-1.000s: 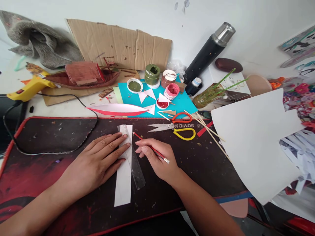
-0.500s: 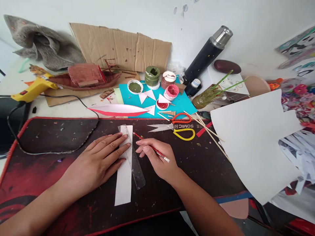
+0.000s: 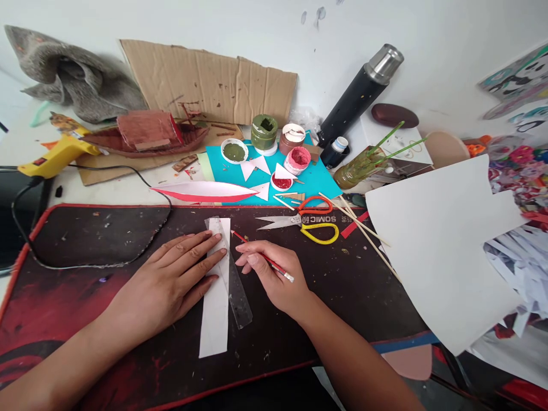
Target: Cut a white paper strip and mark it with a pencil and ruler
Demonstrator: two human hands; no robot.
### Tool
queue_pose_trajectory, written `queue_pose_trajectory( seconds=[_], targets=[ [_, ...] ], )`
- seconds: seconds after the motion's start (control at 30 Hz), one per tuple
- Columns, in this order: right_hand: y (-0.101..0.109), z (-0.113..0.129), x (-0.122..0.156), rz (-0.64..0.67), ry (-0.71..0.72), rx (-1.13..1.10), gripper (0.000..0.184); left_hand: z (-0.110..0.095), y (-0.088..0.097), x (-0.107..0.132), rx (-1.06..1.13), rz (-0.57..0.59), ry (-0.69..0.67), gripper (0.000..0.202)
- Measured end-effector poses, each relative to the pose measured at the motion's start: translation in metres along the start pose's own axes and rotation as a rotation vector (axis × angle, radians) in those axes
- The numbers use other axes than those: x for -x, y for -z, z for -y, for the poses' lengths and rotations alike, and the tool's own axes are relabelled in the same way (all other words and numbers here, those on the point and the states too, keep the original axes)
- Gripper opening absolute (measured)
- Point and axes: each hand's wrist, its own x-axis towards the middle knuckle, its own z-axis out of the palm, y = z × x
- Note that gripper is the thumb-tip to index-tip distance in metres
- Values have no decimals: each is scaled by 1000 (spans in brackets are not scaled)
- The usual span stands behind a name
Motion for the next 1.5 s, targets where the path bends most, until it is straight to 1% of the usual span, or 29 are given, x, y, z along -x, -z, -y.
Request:
queue_pose_trajectory(
  seconds=[0.33, 0.7, 1.03, 1.3, 1.5],
  targets=[
    [0, 1, -1, 5, 8, 5, 27, 0, 0, 0, -39, 3, -28, 66],
    [0, 0, -1, 6, 1, 10, 30, 0, 0, -1, -9, 1, -7, 62],
    [0, 1, 0, 11, -31, 15, 33, 0, 1, -1, 25, 0, 9, 66],
    [1, 1, 0, 12, -13, 13, 30, 0, 0, -1, 32, 8, 13, 67],
    [0, 1, 0, 13, -29, 19, 33, 0, 0, 0, -1, 12, -7, 65]
  ],
)
